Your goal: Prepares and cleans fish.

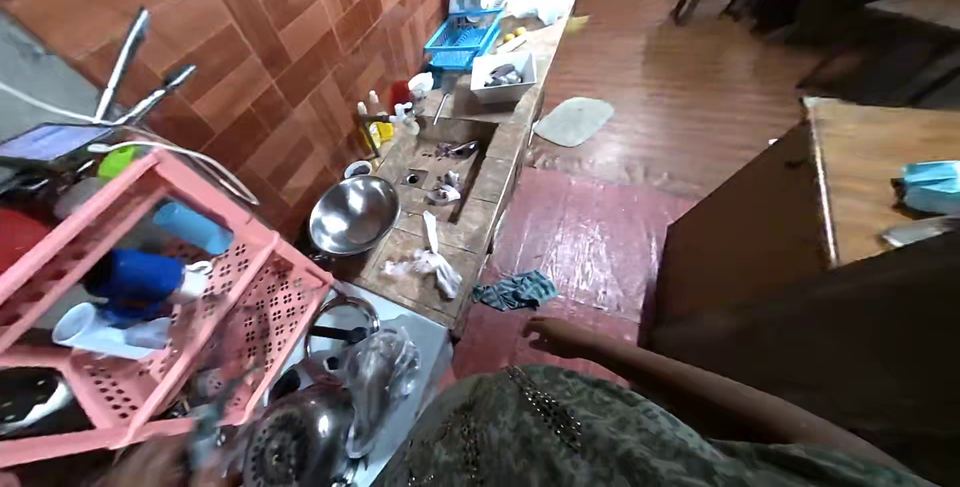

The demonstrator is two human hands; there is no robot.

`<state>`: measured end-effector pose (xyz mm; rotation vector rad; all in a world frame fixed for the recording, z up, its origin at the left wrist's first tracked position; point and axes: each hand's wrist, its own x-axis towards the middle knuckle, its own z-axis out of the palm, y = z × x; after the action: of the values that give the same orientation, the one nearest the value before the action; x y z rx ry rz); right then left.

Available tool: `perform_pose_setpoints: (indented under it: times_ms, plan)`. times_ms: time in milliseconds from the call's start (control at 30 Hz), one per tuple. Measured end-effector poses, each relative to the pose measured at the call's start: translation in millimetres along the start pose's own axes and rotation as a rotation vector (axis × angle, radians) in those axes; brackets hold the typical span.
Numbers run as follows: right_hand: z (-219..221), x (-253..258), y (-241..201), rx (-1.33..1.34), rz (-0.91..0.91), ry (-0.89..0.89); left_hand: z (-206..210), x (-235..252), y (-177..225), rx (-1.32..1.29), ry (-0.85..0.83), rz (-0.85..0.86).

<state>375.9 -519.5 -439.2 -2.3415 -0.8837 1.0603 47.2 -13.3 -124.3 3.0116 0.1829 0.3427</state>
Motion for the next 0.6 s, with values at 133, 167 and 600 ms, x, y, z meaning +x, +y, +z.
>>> perform_pose_setpoints:
  times_ms: [133,167,600]
  plan:
    - [-69.1,-19.4,-1.3,0.105,-0.272,0.245,112.4,107.0,138.1,-0.183,-0.461,0.009]
    - [-83.2,-23.9,1.4,0.152,-0.357,0.322,146.5,130.2,161.2,-0.204,-0.569,0.048]
    - [-142.9,-44.8,122.2,0.219,-0.332,0.436,335.6,320.4,378.5,-0.227,-0.982,0.518]
